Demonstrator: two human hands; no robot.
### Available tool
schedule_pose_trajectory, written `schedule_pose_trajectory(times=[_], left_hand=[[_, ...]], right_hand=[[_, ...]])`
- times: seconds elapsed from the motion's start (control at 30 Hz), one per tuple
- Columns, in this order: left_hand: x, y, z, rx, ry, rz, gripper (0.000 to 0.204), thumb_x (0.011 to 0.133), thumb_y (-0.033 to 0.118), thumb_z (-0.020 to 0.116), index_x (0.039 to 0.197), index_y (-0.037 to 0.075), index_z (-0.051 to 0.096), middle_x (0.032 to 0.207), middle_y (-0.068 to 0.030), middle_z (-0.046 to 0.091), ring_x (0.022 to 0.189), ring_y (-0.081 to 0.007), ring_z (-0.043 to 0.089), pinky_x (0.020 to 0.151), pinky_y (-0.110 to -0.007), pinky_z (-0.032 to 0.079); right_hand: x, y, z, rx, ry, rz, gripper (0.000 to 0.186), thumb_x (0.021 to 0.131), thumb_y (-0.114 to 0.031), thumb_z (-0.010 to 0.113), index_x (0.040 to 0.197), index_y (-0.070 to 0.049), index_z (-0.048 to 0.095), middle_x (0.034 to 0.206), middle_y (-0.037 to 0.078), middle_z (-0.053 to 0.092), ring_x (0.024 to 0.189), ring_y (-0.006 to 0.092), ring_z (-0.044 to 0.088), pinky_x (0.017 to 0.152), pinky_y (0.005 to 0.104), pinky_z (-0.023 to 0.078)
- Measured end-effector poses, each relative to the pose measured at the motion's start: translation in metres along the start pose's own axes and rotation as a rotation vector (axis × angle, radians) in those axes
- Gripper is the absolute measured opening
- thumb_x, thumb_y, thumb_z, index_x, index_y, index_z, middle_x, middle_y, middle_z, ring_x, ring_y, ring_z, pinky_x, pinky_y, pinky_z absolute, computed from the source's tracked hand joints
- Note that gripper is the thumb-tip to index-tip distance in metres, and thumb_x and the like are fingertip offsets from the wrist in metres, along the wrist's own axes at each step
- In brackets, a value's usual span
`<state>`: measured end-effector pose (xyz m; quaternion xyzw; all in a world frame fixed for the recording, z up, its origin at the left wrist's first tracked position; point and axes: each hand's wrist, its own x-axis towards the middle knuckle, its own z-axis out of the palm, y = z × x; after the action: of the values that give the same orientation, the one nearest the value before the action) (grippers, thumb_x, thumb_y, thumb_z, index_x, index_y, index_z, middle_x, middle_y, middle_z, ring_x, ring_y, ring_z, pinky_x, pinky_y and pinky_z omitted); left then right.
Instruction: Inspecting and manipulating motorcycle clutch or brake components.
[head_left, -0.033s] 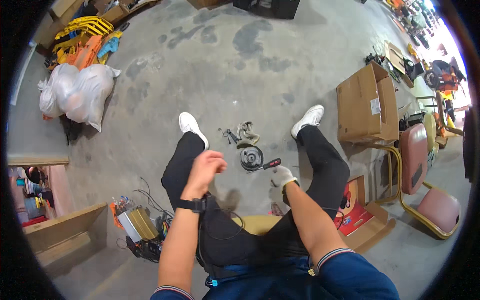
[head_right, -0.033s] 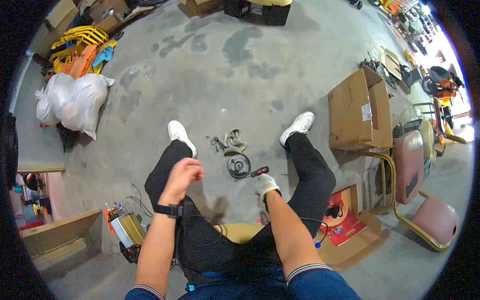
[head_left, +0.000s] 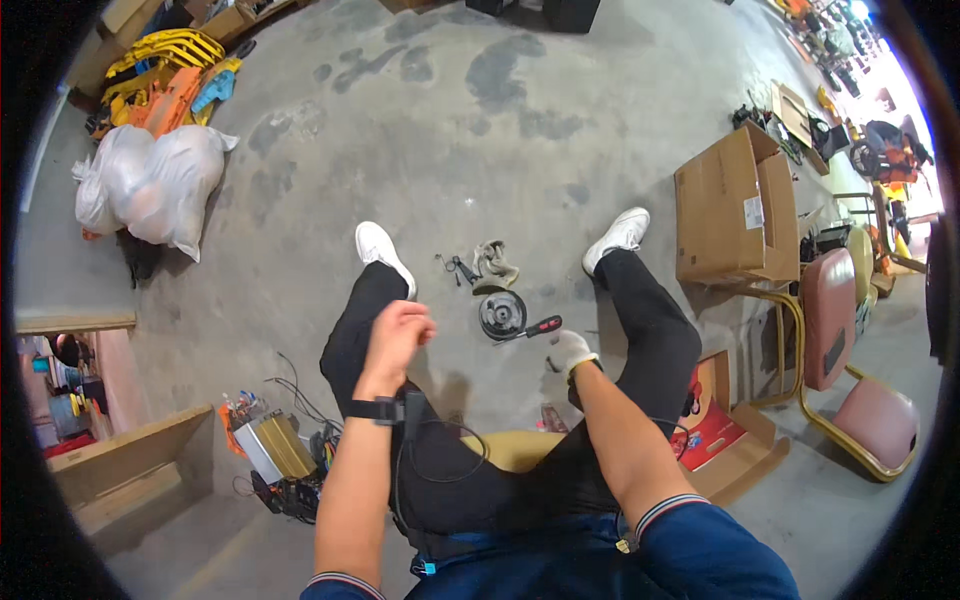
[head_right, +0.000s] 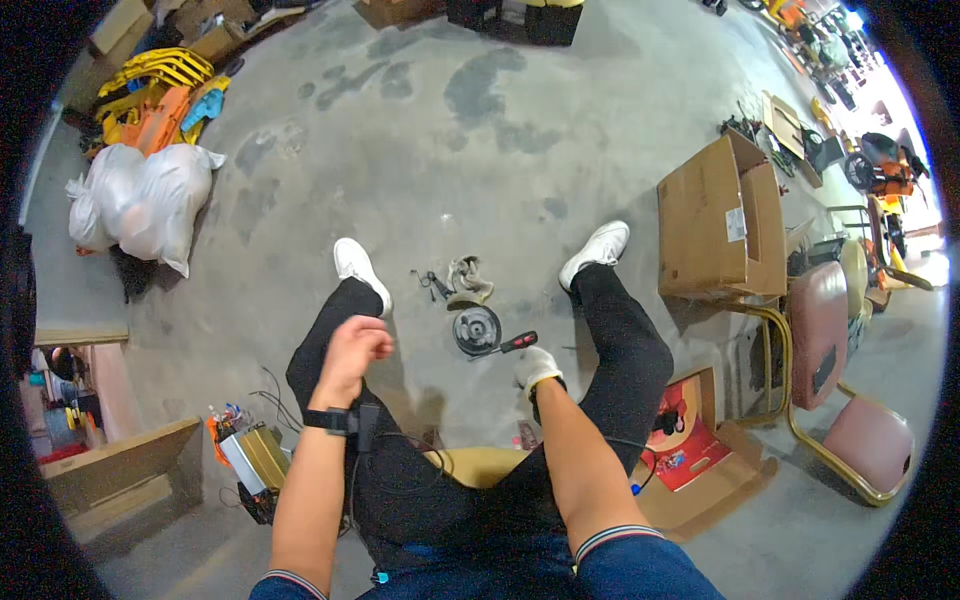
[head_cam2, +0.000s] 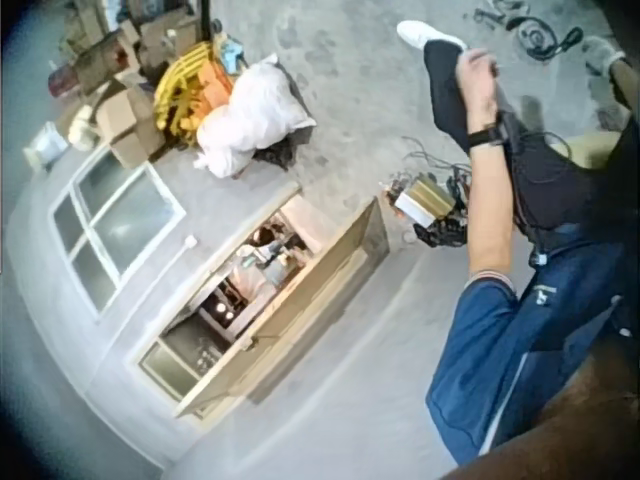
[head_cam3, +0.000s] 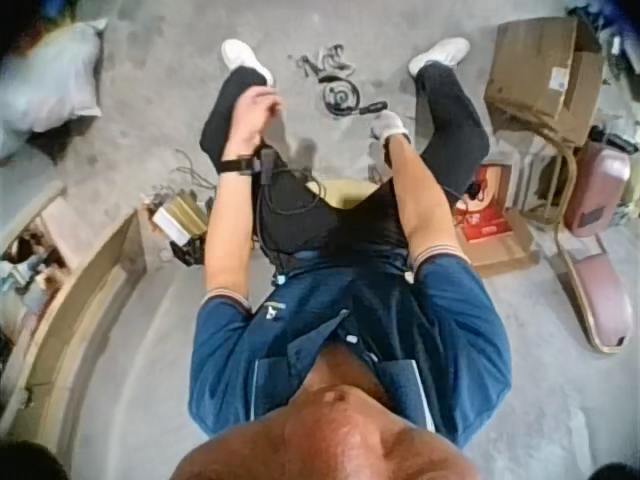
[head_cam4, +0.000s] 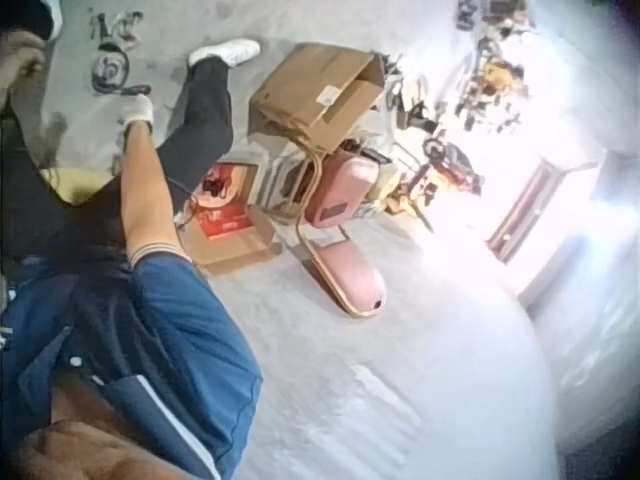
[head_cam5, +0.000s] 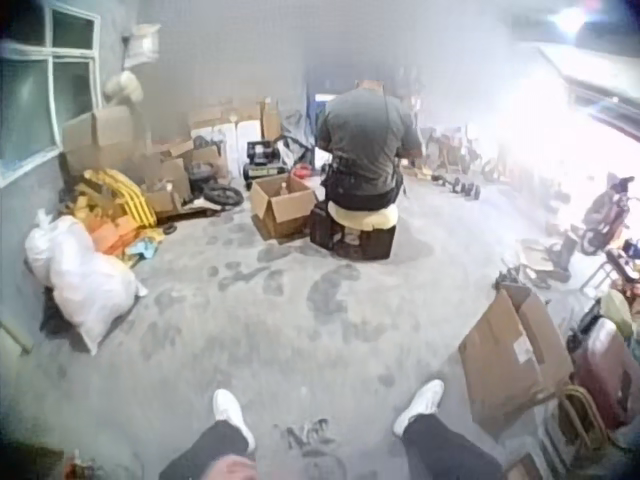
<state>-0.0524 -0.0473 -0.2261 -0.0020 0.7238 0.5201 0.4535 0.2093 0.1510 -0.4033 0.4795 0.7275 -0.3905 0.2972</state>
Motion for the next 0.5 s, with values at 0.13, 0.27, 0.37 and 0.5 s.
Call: schedule_pose_trajectory(times=[0.13,0.27,0.37,0.5], left_hand=[[0.029,-0.01,-0.02,-0.044,-0.018,-0.041,0.012,0.102,0.008,0.058,0.111,0.002,0.063,0.091,-0.0062,0.069,0.081,-0.0156,0.067,0.077,-0.031,0.056],[0.05,-0.005,0.004,-0.074,-0.062,0.012,0.012,0.102,0.008,0.058,0.112,0.002,0.063,0.092,-0.0058,0.069,0.083,-0.0146,0.066,0.079,-0.03,0.055],[0.056,0.003,0.017,-0.048,-0.1,-0.005,0.013,0.103,0.008,0.058,0.113,0.002,0.063,0.092,-0.0045,0.069,0.085,-0.0133,0.064,0.082,-0.03,0.052],[0.054,0.011,0.018,-0.003,-0.132,-0.055,0.011,0.104,0.008,0.058,0.112,0.002,0.063,0.092,-0.0051,0.068,0.088,-0.0136,0.064,0.084,-0.03,0.051]], right_hand=[[0.04,0.033,0.004,-0.071,0.182,0.146,0.033,0.083,-0.025,0.07,0.109,-0.006,0.078,0.105,0.02,0.076,0.101,0.0357,0.074,0.09,0.0427,0.058],[0.057,0.035,0.007,-0.236,0.299,0.006,0.027,0.087,-0.03,0.067,0.096,-0.008,0.079,0.093,0.02,0.076,0.095,0.037,0.074,0.087,0.0467,0.057],[0.074,0.015,0.006,-0.329,0.191,-0.089,0.021,0.088,-0.021,0.069,0.105,-0.01,0.071,0.111,0.018,0.073,0.106,0.037,0.068,0.093,0.0469,0.054],[0.105,-0.002,0.023,-0.565,0.138,-0.192,0.021,0.09,-0.02,0.066,0.11,-0.016,0.071,0.115,0.012,0.07,0.111,0.0331,0.064,0.093,0.046,0.051]])
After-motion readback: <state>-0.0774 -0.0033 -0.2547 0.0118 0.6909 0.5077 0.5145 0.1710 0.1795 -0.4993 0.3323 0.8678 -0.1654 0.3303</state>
